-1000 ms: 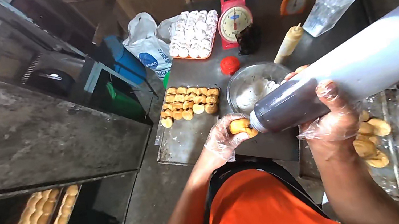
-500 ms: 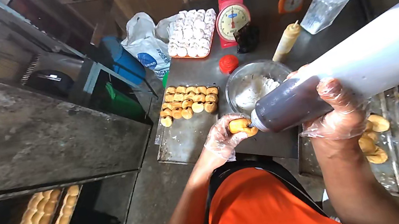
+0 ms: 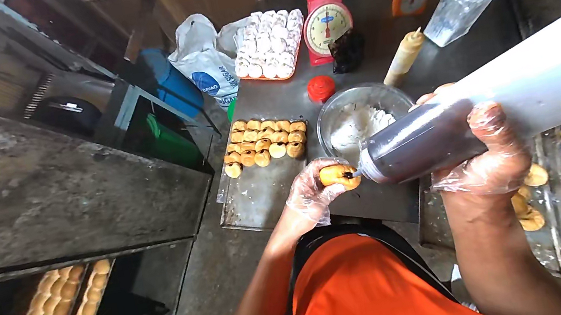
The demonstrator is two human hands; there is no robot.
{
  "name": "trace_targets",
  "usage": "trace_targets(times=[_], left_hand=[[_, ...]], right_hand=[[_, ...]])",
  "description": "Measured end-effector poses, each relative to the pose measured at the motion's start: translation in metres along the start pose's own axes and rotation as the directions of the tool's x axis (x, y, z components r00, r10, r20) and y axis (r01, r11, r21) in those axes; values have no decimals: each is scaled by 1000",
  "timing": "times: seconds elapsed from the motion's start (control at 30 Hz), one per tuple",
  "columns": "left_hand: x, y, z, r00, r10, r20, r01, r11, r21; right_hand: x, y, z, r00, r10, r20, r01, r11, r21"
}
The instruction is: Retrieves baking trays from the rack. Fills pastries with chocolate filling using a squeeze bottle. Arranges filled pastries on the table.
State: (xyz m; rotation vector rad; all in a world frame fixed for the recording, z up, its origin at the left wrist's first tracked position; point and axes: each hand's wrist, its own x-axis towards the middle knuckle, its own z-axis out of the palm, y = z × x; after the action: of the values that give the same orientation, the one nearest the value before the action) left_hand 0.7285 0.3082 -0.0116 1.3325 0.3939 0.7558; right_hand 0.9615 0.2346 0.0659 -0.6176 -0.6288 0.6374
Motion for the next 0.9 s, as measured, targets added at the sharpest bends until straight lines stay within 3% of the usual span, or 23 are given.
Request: trace_targets(times=[0.17, 0.27, 0.37, 0.43, 0.57, 0.63, 0.77, 0.9], left_hand=[[3, -9, -4, 1000, 18, -2, -18, 991, -134], [4, -18, -7, 1000, 8, 7, -7, 980, -200], [1, -35, -17, 984, -100, -148, 83, 990, -117], [-1, -61, -37, 920, -188, -345, 191, 981, -27], [-1, -119, -98, 615, -349, -707, 528, 848, 41], [3, -149, -132, 526, -307, -793, 626, 771, 116], [14, -189, -176, 455, -258, -853, 697, 699, 160], [29, -206, -190, 455, -282, -845, 745, 640, 188]], right_hand=[[4, 4, -2, 984, 117, -137, -111, 993, 49], [7, 11, -15, 937, 241, -254, -212, 968, 137], [7, 19, -38, 893, 333, -302, -297, 941, 160], [2, 24, -61, 893, 354, -278, -313, 932, 182], [-15, 25, -95, 843, 447, -301, -365, 885, 290], [-23, 23, -110, 833, 491, -255, -381, 844, 378], [-39, 15, -135, 826, 518, -222, -381, 804, 457], [-53, -5, -161, 831, 447, -332, -300, 862, 409]])
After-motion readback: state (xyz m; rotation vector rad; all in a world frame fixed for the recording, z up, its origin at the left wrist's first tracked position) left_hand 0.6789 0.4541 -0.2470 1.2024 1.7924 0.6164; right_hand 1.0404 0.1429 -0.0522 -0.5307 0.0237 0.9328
